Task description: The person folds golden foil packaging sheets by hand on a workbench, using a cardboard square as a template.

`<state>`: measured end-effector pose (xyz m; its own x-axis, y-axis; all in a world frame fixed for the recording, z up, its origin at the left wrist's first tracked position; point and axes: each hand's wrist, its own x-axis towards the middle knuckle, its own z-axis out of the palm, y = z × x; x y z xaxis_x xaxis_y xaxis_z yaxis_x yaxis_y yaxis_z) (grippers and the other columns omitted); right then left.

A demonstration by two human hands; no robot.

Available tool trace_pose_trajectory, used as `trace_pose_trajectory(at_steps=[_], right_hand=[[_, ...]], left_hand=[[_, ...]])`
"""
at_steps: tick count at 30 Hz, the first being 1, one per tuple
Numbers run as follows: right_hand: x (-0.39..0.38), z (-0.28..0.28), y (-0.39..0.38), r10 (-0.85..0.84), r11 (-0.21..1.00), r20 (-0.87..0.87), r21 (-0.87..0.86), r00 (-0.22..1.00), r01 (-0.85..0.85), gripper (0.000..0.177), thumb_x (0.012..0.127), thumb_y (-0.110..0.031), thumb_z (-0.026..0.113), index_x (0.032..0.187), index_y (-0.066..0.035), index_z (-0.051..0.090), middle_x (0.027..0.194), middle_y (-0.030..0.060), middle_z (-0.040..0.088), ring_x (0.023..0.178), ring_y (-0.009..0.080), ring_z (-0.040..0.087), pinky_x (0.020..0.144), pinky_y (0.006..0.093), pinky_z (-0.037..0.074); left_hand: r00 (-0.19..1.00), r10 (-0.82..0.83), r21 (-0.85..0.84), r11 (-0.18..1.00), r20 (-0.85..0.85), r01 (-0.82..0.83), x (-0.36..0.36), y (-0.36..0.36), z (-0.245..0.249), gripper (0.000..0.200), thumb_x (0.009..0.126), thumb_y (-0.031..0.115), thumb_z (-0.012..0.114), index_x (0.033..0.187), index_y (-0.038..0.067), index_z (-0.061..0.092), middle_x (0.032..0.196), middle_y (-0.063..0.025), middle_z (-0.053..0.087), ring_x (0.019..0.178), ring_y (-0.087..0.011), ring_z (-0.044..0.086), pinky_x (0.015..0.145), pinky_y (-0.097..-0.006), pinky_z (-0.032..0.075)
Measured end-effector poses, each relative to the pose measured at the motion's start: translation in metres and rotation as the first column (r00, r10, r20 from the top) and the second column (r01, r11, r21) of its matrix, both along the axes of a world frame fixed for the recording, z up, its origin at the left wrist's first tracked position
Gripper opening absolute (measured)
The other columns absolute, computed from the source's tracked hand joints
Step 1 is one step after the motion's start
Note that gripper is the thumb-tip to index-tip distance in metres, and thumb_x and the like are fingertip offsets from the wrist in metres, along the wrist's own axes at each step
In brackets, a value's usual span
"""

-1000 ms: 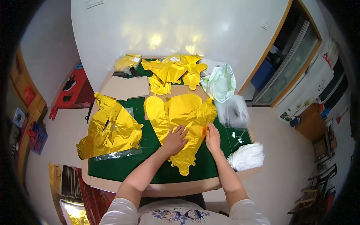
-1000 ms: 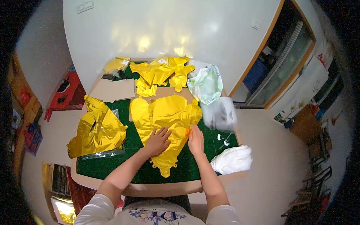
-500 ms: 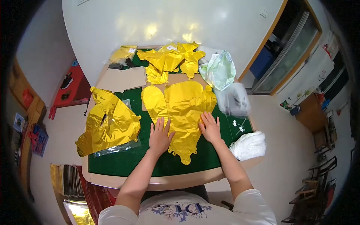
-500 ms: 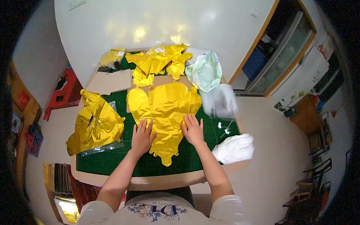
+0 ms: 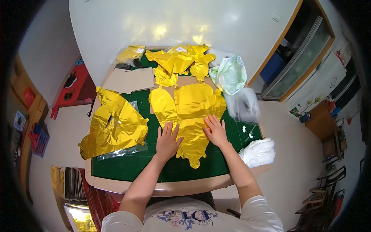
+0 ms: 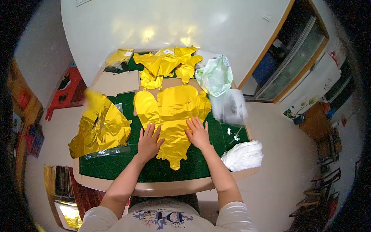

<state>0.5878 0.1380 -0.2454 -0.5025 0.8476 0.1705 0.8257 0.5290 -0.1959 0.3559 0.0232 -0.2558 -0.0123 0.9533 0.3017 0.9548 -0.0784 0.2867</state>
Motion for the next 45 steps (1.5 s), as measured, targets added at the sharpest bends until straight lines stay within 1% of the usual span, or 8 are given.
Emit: trace_pose_trajectory(at_steps=[4,10,18,21,22,25,31,45], right_hand=[[0.001,0.0,-0.005,0.005,1.0,0.006,-0.003,1.0,-0.004,0.05,0.095,-0.039,0.049,0.141,-0.021,0.042,0.149,0.0076,0.036,0.139,0.0254,0.029,0.113,0.0549,0.014],[0.017,-0.004,0.012,-0.138,0.99,-0.208,-0.017,0.968,0.138,0.049,0.097,-0.036,0.047,0.142,-0.016,0.041,0.145,0.0091,0.042,0.137,0.0258,0.033,0.113,0.0527,0.016],[0.021,-0.008,0.007,-0.158,0.986,-0.127,0.028,0.979,0.162,0.047,0.098,-0.034,0.045,0.14,-0.013,0.043,0.143,0.0095,0.045,0.135,0.0252,0.037,0.113,0.0523,0.018],[0.019,-0.007,0.005,-0.159,0.985,-0.146,0.037,0.976,0.166,0.046,0.098,-0.034,0.045,0.139,-0.014,0.045,0.142,0.0097,0.045,0.134,0.0255,0.037,0.112,0.0523,0.019],[0.02,-0.007,0.005,-0.159,0.985,-0.159,0.044,0.974,0.168,0.046,0.098,-0.034,0.045,0.139,-0.015,0.045,0.142,0.0098,0.045,0.134,0.0256,0.037,0.112,0.0524,0.019],[0.02,-0.008,0.006,-0.156,0.986,-0.129,0.041,0.979,0.162,0.043,0.097,-0.034,0.047,0.136,-0.018,0.049,0.142,0.0096,0.045,0.134,0.0251,0.038,0.112,0.0526,0.02],[0.02,-0.01,0.005,-0.133,0.984,-0.123,0.099,0.983,0.145,0.039,0.096,-0.033,0.049,0.132,-0.019,0.054,0.139,0.011,0.047,0.133,0.0268,0.038,0.111,0.0529,0.021],[0.018,0.0,0.004,-0.151,0.988,-0.007,0.02,0.988,0.151,0.055,0.093,-0.048,0.047,0.142,-0.022,0.043,0.149,0.0134,0.034,0.139,0.0286,0.027,0.114,0.051,0.016]], left_hand=[[0.999,0.007,0.027,1.0,-0.052,-0.006,-0.002,-0.004,-0.001,0.06,0.094,0.045,0.048,0.143,0.013,0.039,0.146,-0.0155,0.036,0.139,-0.0302,0.028,0.111,-0.0538,0.021],[0.998,-0.006,-0.016,1.0,-0.07,0.005,-0.006,-0.01,0.004,0.06,0.094,0.044,0.047,0.143,0.012,0.037,0.148,-0.0143,0.033,0.139,-0.0295,0.027,0.111,-0.0551,0.02],[1.0,0.029,-0.023,0.999,-0.002,-0.029,-0.01,-0.012,0.011,0.058,0.094,0.042,0.048,0.141,0.008,0.04,0.148,-0.0131,0.033,0.139,-0.029,0.027,0.111,-0.0556,0.02],[0.991,-0.12,0.028,0.993,0.058,0.119,-0.006,-0.001,0.022,0.057,0.094,0.041,0.049,0.139,0.006,0.042,0.148,-0.0126,0.035,0.139,-0.0282,0.027,0.111,-0.0552,0.02],[0.984,-0.172,0.029,0.984,-0.042,0.174,-0.002,0.003,0.015,0.056,0.095,0.042,0.048,0.139,0.008,0.043,0.147,-0.0121,0.036,0.14,-0.0273,0.027,0.112,-0.0546,0.019],[0.977,-0.211,-0.064,0.976,-0.034,0.209,0.01,0.005,0.007,0.056,0.095,0.043,0.047,0.139,0.01,0.043,0.147,-0.012,0.036,0.14,-0.0271,0.026,0.112,-0.0543,0.018],[0.981,-0.191,-0.035,0.981,-0.038,0.19,0.014,0.002,0.003,0.055,0.096,0.043,0.046,0.14,0.011,0.042,0.148,-0.0128,0.036,0.14,-0.0284,0.027,0.113,-0.0531,0.018],[0.982,-0.189,-0.032,0.982,-0.005,0.189,0.014,0.002,0.008,0.052,0.095,0.04,0.048,0.137,0.01,0.046,0.147,-0.015,0.036,0.139,-0.0309,0.028,0.113,-0.0528,0.018]])
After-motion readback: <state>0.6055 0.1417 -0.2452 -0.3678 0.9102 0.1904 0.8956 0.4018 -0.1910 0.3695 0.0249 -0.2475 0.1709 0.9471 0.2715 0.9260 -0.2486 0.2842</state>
